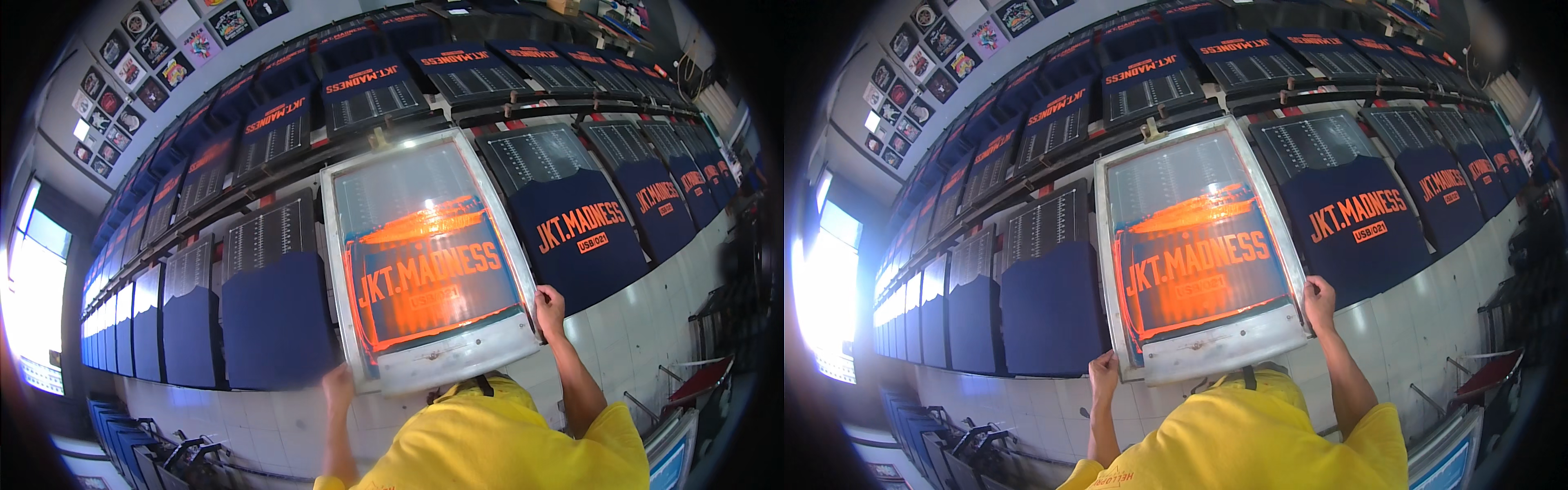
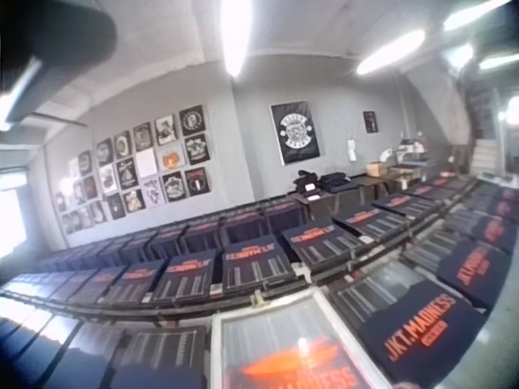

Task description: The person pulls a squeegee across a screen frame to apply orange ink onto dark blue t-shirts on a rotary press.

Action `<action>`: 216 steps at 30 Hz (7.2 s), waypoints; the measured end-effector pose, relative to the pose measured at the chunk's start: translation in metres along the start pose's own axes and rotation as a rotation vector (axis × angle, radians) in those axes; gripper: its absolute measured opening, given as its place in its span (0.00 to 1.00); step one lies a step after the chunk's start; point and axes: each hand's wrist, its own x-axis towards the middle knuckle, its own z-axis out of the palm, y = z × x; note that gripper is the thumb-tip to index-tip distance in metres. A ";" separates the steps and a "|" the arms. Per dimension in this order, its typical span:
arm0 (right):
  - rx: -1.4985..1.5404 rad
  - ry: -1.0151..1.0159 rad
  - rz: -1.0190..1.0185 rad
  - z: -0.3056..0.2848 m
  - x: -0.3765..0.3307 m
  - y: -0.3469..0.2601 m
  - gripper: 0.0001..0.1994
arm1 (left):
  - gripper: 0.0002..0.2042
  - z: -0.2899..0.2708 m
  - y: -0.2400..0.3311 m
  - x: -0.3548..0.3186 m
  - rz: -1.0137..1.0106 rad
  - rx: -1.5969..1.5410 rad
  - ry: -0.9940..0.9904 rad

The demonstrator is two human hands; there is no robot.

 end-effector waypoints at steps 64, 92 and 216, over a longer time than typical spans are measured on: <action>-0.715 -0.566 -1.068 0.008 -0.085 -0.149 0.18 | 0.14 0.098 0.088 -0.087 -0.489 -0.772 -0.958; -0.761 -0.568 -0.955 0.026 -0.104 -0.160 0.20 | 0.16 0.092 0.103 -0.083 -0.697 -0.934 -1.006; -0.797 -0.483 -0.966 0.067 0.042 -0.141 0.12 | 0.21 0.022 0.125 0.127 0.799 0.419 -0.106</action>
